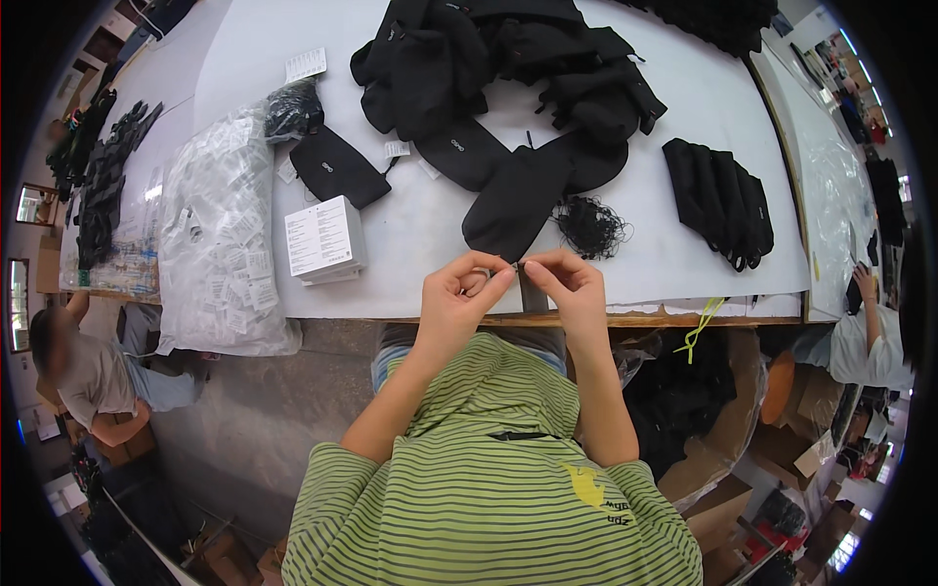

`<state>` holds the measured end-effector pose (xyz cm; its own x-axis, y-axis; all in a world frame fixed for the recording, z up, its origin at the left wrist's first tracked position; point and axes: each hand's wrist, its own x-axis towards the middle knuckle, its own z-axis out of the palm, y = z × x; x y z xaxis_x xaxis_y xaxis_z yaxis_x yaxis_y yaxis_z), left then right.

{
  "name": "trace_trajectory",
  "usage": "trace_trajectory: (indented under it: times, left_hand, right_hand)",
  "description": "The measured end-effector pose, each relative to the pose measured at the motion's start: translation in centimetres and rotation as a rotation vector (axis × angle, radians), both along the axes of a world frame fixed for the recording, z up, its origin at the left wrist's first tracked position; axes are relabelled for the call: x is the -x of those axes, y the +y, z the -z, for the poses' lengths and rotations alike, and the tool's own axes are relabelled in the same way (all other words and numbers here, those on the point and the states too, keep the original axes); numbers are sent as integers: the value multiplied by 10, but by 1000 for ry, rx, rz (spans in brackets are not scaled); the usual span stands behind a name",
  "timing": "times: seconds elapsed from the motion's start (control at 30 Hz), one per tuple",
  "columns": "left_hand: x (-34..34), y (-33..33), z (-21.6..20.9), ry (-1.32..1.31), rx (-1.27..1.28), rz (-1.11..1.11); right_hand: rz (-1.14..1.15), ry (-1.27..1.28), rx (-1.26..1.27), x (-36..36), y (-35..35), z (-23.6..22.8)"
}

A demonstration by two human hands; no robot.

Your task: Attaching small tags and components to black fabric pouches at a manufacturing workstation.

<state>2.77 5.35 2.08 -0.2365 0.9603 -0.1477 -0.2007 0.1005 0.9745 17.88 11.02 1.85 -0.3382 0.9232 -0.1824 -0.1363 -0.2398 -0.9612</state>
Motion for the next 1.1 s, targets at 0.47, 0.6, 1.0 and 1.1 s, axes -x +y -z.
trace_trajectory:
  times: [0.47,0.6,1.0,1.1]
  left_hand:
    - [-1,0,2,91,-29,-32]
    - [-2,-1,1,87,-32,-28]
    - [10,17,-1,122,-118,246]
    - [7,25,-9,185,-147,255]
  right_hand:
    - [-19,43,5,-2,-3,4]
    - [-13,21,-18,-1,-4,5]
    - [-133,-2,-147,-17,7,-2]
    - [-2,26,-92,-21,34,24]
